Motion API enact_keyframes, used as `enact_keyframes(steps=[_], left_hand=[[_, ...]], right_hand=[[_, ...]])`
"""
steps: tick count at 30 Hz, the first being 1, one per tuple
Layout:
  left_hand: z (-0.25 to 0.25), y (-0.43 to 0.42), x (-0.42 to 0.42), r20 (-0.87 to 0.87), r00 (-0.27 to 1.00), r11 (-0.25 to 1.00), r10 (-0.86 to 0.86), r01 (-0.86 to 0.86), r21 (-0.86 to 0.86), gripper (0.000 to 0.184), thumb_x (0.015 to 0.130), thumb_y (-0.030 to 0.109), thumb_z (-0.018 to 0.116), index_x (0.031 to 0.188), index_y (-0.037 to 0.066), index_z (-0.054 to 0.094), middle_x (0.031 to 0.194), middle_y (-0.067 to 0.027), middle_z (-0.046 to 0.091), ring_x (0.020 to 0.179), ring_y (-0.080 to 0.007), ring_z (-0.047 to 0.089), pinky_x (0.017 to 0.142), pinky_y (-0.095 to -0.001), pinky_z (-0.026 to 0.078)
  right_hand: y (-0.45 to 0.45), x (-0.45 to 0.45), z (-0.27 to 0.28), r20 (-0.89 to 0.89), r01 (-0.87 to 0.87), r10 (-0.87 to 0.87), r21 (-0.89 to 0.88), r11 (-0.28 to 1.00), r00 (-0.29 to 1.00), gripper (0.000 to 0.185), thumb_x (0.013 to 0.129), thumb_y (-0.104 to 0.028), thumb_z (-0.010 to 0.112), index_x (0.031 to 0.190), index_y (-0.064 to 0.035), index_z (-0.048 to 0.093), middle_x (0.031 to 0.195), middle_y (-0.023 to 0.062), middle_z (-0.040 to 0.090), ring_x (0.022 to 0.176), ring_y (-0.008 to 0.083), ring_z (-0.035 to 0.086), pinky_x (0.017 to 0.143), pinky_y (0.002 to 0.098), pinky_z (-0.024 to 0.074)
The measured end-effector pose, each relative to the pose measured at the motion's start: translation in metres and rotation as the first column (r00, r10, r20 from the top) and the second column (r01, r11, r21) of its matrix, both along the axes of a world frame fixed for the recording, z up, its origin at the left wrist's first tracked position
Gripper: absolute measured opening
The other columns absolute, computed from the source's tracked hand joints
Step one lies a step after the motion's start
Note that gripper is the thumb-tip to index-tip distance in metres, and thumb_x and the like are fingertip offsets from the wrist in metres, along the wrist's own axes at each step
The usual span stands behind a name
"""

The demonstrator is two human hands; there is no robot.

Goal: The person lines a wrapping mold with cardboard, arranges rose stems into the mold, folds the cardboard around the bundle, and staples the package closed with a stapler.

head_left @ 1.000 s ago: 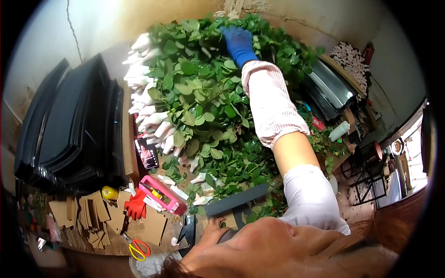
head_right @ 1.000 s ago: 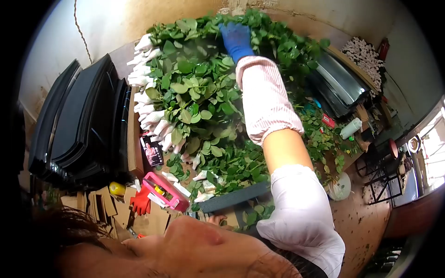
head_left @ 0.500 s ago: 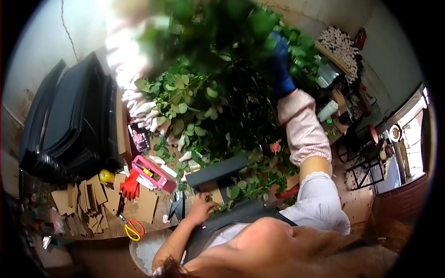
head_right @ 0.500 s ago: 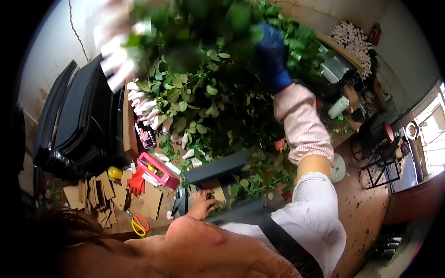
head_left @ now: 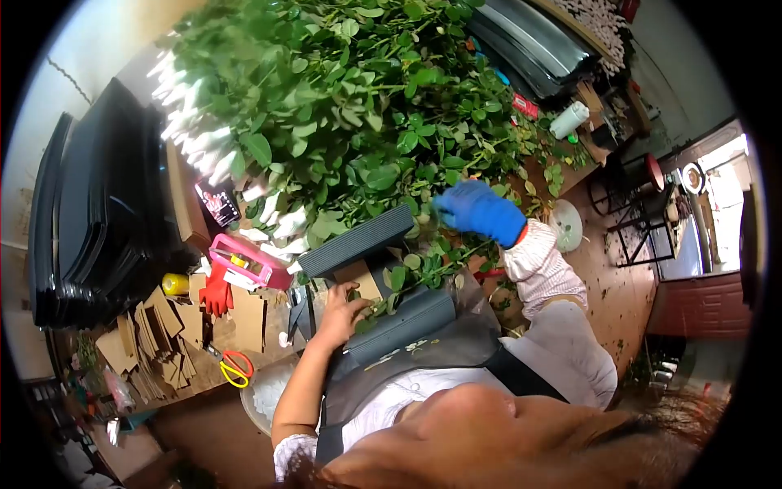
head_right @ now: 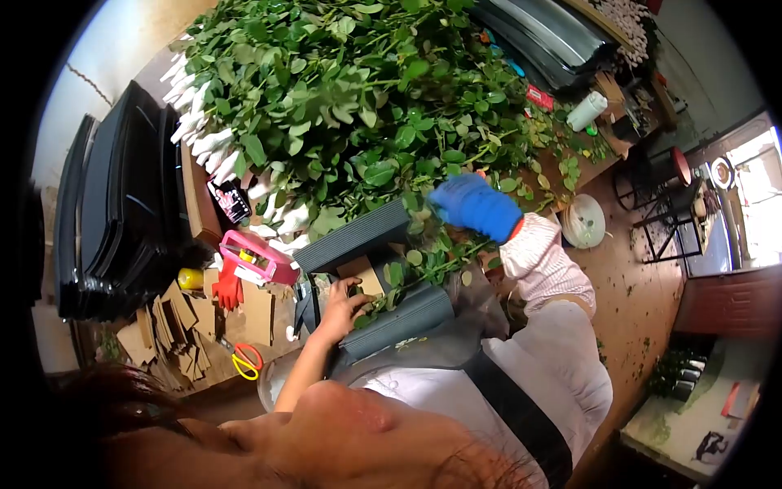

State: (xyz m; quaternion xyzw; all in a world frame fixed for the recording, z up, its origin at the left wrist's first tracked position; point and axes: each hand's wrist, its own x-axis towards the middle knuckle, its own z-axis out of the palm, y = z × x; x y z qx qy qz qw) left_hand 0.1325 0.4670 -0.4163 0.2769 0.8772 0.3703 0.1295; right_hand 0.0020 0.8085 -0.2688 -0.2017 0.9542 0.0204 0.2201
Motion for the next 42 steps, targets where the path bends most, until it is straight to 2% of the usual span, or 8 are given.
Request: enact_keyframes(steps=[5, 14, 18, 22, 28, 32, 36, 42], left_hand=[[0.008, 0.002, -0.002, 0.017, 1.0, 1.0, 0.007, -0.008, 0.01, 0.044, 0.069, 0.0, 0.081, 0.11, 0.015, 0.075, 0.133, -0.0172, 0.052, 0.125, -0.0389, 0.045, 0.105, -0.0444, 0.042], [0.0, -0.001, 0.0, 0.035, 0.999, 1.0, 0.007, -0.008, 0.017, 0.038, 0.076, 0.001, 0.075, 0.112, 0.016, 0.076, 0.136, -0.0177, 0.051, 0.128, -0.0395, 0.043, 0.109, -0.0453, 0.04], [-0.003, -0.003, -0.001, 0.031, 0.999, 1.0, -0.012, 0.012, 0.007, 0.038, 0.077, 0.0, 0.073, 0.111, 0.014, 0.076, 0.137, -0.0175, 0.05, 0.128, -0.0393, 0.043, 0.109, -0.0443, 0.04], [-0.002, -0.006, -0.006, 0.039, 0.997, 0.997, -0.068, 0.069, -0.028, 0.041, 0.077, 0.0, 0.072, 0.115, 0.014, 0.074, 0.139, -0.0164, 0.049, 0.127, -0.0384, 0.043, 0.109, -0.0426, 0.04], [0.0, -0.009, -0.007, 0.162, 0.983, 0.974, 0.082, -0.114, 0.198, 0.041, 0.089, 0.026, 0.073, 0.126, 0.009, 0.066, 0.122, -0.0147, 0.06, 0.12, -0.0369, 0.048, 0.106, -0.0412, 0.04], [0.0, -0.006, 0.002, 0.049, 0.999, 0.999, 0.017, -0.019, 0.049, 0.04, 0.081, 0.027, 0.081, 0.118, 0.016, 0.071, 0.108, -0.0132, 0.058, 0.111, -0.0354, 0.053, 0.1, -0.0429, 0.045], [-0.013, 0.004, -0.004, -0.05, 0.997, 0.999, -0.051, 0.051, -0.009, 0.023, 0.083, 0.016, 0.074, 0.105, 0.01, 0.07, 0.101, -0.0134, 0.062, 0.09, -0.037, 0.066, 0.077, -0.045, 0.055], [-0.03, 0.025, -0.012, -0.018, 0.999, 0.996, -0.046, 0.047, 0.075, 0.016, 0.084, 0.02, 0.071, 0.096, 0.008, 0.071, 0.098, -0.0116, 0.069, 0.088, -0.0341, 0.068, 0.075, -0.0433, 0.056]], right_hand=[[-0.005, -0.016, -0.04, -0.696, -0.214, -0.025, -0.254, 0.943, 0.717, 0.045, 0.09, -0.028, 0.064, 0.133, -0.0174, 0.06, 0.13, 0.0082, 0.063, 0.117, 0.0308, 0.062, 0.1, 0.0447, 0.0472], [-0.028, -0.053, -0.029, 0.119, 0.041, -0.078, 0.283, 0.958, 0.99, 0.043, 0.087, -0.04, 0.067, 0.124, -0.0177, 0.065, 0.116, 0.0075, 0.071, 0.101, 0.0279, 0.069, 0.088, 0.0451, 0.0556], [-0.031, -0.066, 0.032, -0.519, -0.121, -0.134, -0.428, 0.896, 0.844, 0.033, 0.095, -0.035, 0.06, 0.126, -0.0236, 0.064, 0.105, 0.0052, 0.072, 0.094, 0.0247, 0.07, 0.085, 0.0443, 0.0571], [-0.048, -0.141, 0.028, -0.878, -0.153, -0.077, -0.168, 0.974, 0.472, 0.058, 0.091, -0.036, 0.068, 0.145, -0.0239, 0.049, 0.14, 0.0066, 0.057, 0.126, 0.0263, 0.057, 0.107, 0.0429, 0.0455], [-0.061, -0.172, 0.026, -0.699, -0.044, 0.022, -0.015, 0.999, 0.714, 0.061, 0.077, -0.021, 0.076, 0.135, -0.0209, 0.058, 0.145, 0.004, 0.053, 0.128, 0.0315, 0.051, 0.111, 0.0448, 0.0412], [-0.034, -0.145, 0.078, -0.995, -0.174, -0.063, -0.076, 0.982, 0.079, 0.058, 0.075, -0.013, 0.073, 0.13, -0.0247, 0.06, 0.134, 0.0023, 0.058, 0.125, 0.0258, 0.053, 0.114, 0.0491, 0.0349], [-0.004, -0.154, 0.062, -0.683, -0.013, 0.041, 0.046, 0.999, 0.729, 0.065, 0.079, -0.015, 0.071, 0.141, -0.0265, 0.056, 0.13, 0.0036, 0.063, 0.115, 0.0264, 0.061, 0.107, 0.0424, 0.0462], [0.026, -0.074, 0.076, -0.868, -0.206, -0.16, -0.284, 0.936, 0.471, 0.06, 0.079, -0.006, 0.072, 0.136, -0.0192, 0.062, 0.123, 0.012, 0.066, 0.113, 0.0313, 0.064, 0.099, 0.0382, 0.0514]])
